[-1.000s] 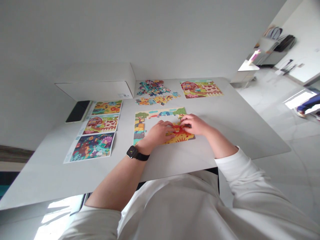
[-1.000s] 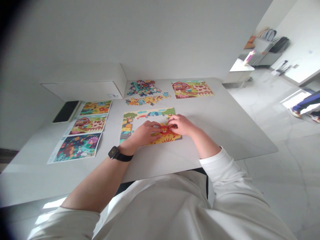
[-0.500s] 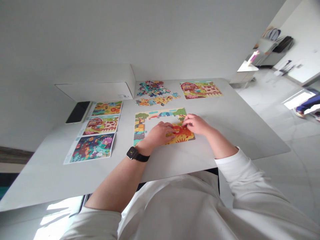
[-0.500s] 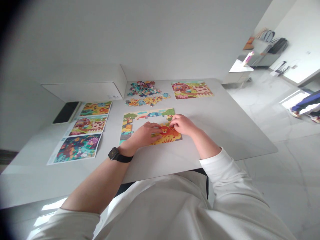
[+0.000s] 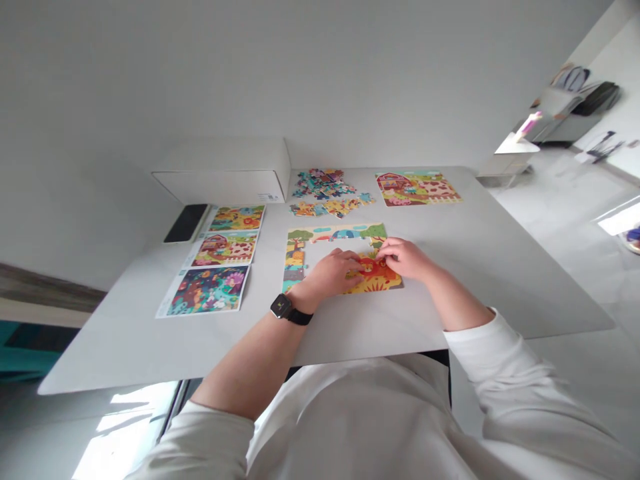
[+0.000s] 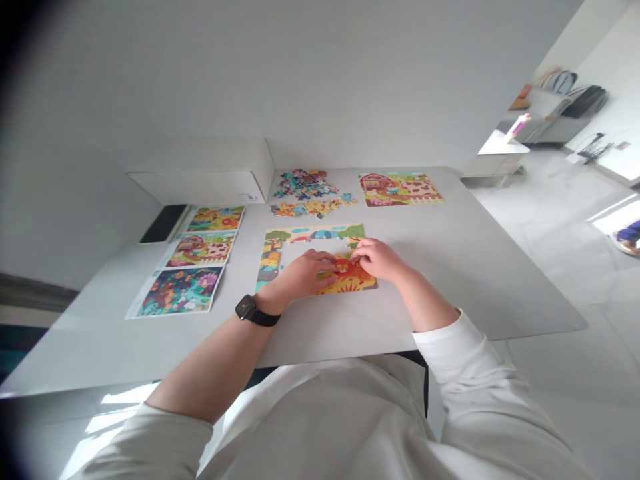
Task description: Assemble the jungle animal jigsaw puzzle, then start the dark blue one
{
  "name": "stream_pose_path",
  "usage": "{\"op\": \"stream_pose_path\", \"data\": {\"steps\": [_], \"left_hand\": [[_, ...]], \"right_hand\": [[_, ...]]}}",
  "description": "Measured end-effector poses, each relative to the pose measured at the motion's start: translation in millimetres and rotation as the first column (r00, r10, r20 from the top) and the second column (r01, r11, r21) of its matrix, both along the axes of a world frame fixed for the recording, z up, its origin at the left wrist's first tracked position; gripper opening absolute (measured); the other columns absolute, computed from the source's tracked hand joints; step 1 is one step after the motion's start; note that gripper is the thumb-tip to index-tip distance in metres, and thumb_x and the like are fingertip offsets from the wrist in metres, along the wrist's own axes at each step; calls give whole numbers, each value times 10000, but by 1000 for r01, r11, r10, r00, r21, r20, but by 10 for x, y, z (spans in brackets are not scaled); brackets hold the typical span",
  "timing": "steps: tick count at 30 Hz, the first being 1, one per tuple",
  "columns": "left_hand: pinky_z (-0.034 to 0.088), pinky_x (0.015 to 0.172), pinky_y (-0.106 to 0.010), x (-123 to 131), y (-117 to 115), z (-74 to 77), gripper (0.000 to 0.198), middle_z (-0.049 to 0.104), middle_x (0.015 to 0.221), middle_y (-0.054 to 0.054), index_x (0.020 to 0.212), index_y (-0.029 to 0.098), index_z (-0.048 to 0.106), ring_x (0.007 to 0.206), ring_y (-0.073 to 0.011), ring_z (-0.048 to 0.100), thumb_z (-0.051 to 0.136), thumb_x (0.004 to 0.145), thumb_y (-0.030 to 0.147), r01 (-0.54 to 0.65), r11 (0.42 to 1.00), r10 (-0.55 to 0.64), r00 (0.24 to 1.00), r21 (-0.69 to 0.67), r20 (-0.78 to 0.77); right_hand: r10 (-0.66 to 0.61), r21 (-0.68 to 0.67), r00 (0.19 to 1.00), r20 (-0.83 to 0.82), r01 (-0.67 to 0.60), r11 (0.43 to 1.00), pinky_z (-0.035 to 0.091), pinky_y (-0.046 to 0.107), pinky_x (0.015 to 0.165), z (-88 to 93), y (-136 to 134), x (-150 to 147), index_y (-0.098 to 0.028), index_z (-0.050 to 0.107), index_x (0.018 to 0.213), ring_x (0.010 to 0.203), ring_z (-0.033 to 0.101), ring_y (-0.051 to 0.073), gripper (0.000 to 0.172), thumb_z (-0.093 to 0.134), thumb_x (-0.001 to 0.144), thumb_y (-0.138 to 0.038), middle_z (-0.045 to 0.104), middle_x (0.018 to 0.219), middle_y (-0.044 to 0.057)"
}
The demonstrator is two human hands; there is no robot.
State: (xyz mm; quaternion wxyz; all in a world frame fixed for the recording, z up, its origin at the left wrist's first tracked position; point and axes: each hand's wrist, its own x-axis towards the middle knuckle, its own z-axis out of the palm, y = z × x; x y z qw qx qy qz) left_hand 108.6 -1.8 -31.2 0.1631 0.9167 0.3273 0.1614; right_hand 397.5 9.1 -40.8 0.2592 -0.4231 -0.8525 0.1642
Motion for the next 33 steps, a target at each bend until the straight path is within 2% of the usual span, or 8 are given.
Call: {"op": "stream_pose_path", "data": {"steps": [6, 11, 17, 22, 24, 28, 31, 33], "left_hand": [[541, 1098, -437, 21, -47, 57, 256, 763, 1381, -66, 1219, 296, 853, 1182, -278, 704, 698, 1021, 337, 0, 1000, 0, 1000, 11, -21], [552, 1093, -449, -48, -39, 172, 211, 774, 1228, -96, 1080, 251, 850, 1140, -276, 709, 662, 1052, 342, -117, 992, 113, 989, 39, 100], [579, 943, -352, -447, 91, 557, 214, 785, 1115, -94, 1056, 206, 810, 1003, -215, 724, 627, 1049, 317, -380, 925, 363, 869, -16, 336], [557, 883, -328, -902, 228, 775, 215, 796, 1091, -82, 1023, 201, 801, 904, -193, 699, 632, 1009, 334, -471, 882, 453, 837, -18, 307], [548, 862, -332, -1062, 259, 712, 209, 791, 1053, -72, 1014, 205, 798, 836, -184, 668, 639, 994, 339, -511, 859, 488, 822, 2, 292], [530, 823, -318, -1270, 278, 380, 194, 768, 1012, -58, 1029, 211, 781, 785, -173, 640, 610, 989, 294, -649, 761, 626, 727, -17, 284], [531, 839, -324, -1333, 296, 172, 183, 754, 1025, -63, 1057, 209, 785, 799, -181, 653, 650, 966, 293, -606, 795, 598, 776, -27, 203], [534, 849, -327, -1342, 312, 121, 195, 749, 1040, -67, 1072, 210, 787, 819, -186, 667, 642, 971, 293, -585, 811, 579, 795, -22, 184]], "right_hand": [[25, 8, 1000, -8, -25, 1000, 613, 372, 888, -32, 6, 15, -269, 867, 913, 904, 748, 229, 379, 581, 813, -42, 781, 981, 41], [12, 2, 999, -41, -12, 1000, 618, 388, 895, -14, -13, 7, -277, 857, 902, 904, 756, 236, 340, 592, 823, -78, 776, 961, 39], [-22, -27, 999, -50, 20, 999, 616, 404, 853, 0, -17, -6, -280, 838, 891, 895, 764, 250, 282, 602, 845, -133, 787, 982, 50], [-64, -21, 996, -56, 62, 998, 597, 392, 787, 45, -30, -40, -265, 789, 911, 817, 729, 246, 170, 623, 897, -235, 775, 942, 66], [-99, -29, 993, -58, 97, 995, 589, 382, 770, 64, -43, -61, -266, 761, 938, 775, 706, 234, 131, 637, 900, -277, 769, 924, 58], [-248, -36, 965, -84, 246, 969, 591, 382, 799, 74, -39, -57, -270, 705, 957, 763, 702, 229, 115, 652, 875, -331, 777, 912, 52], [-437, -51, 898, -60, 434, 899, 577, 370, 787, 61, 14, 22, -274, 675, 932, 779, 716, 234, 111, 669, 860, -358, 785, 888, 49], [-559, -61, 829, -14, 558, 828, 560, 358, 761, 42, 65, 108, -276, 676, 920, 773, 717, 235, 104, 670, 848, -350, 789, 871, 44]]}}
